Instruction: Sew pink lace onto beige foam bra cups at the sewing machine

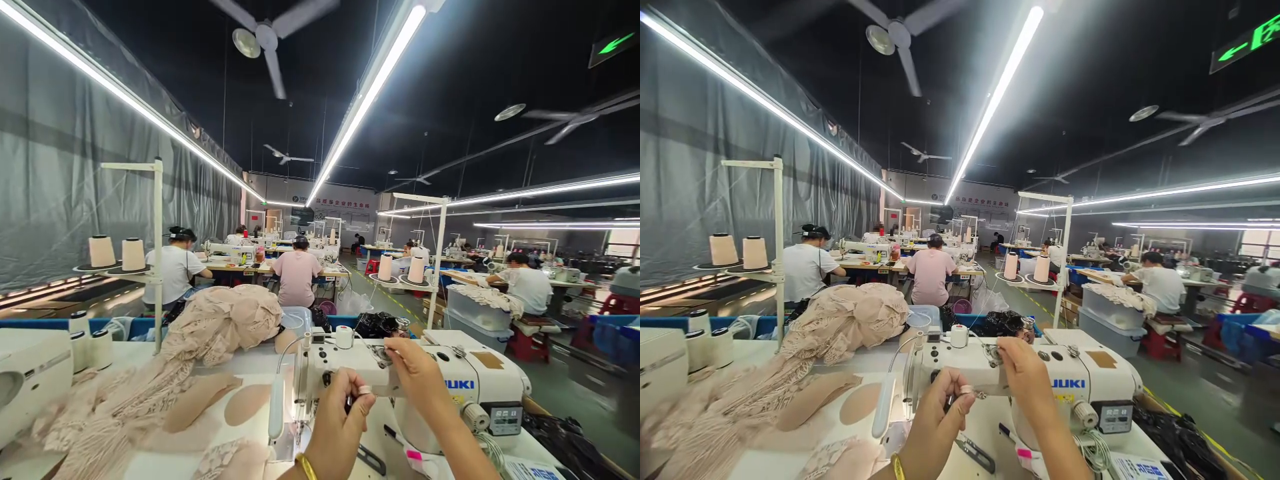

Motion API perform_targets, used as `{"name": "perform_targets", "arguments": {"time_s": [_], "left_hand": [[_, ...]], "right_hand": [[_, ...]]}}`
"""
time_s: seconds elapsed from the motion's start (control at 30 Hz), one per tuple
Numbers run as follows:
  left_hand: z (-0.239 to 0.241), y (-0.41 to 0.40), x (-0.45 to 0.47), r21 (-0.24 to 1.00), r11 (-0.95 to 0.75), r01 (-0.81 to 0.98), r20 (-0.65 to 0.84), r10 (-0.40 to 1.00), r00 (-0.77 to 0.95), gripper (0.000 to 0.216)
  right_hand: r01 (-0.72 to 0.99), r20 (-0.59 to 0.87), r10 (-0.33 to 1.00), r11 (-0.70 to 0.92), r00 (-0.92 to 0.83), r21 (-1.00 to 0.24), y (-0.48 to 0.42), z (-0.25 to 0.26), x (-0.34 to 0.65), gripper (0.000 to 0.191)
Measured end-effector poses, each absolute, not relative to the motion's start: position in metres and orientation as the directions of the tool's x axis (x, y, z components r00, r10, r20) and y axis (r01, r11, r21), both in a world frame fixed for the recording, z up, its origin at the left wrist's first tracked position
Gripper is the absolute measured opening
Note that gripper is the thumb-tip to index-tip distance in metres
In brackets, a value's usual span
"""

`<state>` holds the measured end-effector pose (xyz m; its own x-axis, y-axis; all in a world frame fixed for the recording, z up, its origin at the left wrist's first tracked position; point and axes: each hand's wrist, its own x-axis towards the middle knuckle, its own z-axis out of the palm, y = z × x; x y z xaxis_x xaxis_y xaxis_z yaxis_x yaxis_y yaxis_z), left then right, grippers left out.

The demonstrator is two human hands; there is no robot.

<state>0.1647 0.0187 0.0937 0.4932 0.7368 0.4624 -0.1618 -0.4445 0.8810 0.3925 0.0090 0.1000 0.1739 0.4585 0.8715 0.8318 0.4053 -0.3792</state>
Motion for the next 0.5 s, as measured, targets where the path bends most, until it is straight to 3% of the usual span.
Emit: {"name": "perform_targets", "arguments": {"time_s": [0.5], "left_hand": [[0.086, 0.005, 0.15, 0.919, -0.321, -0.228, 0.393, 0.784, 0.481, 0.067]], "right_hand": [[0.843, 0.782, 0.62, 0.388, 0.061, -0.373, -0.008, 0.105, 0.381, 0.027]]}}
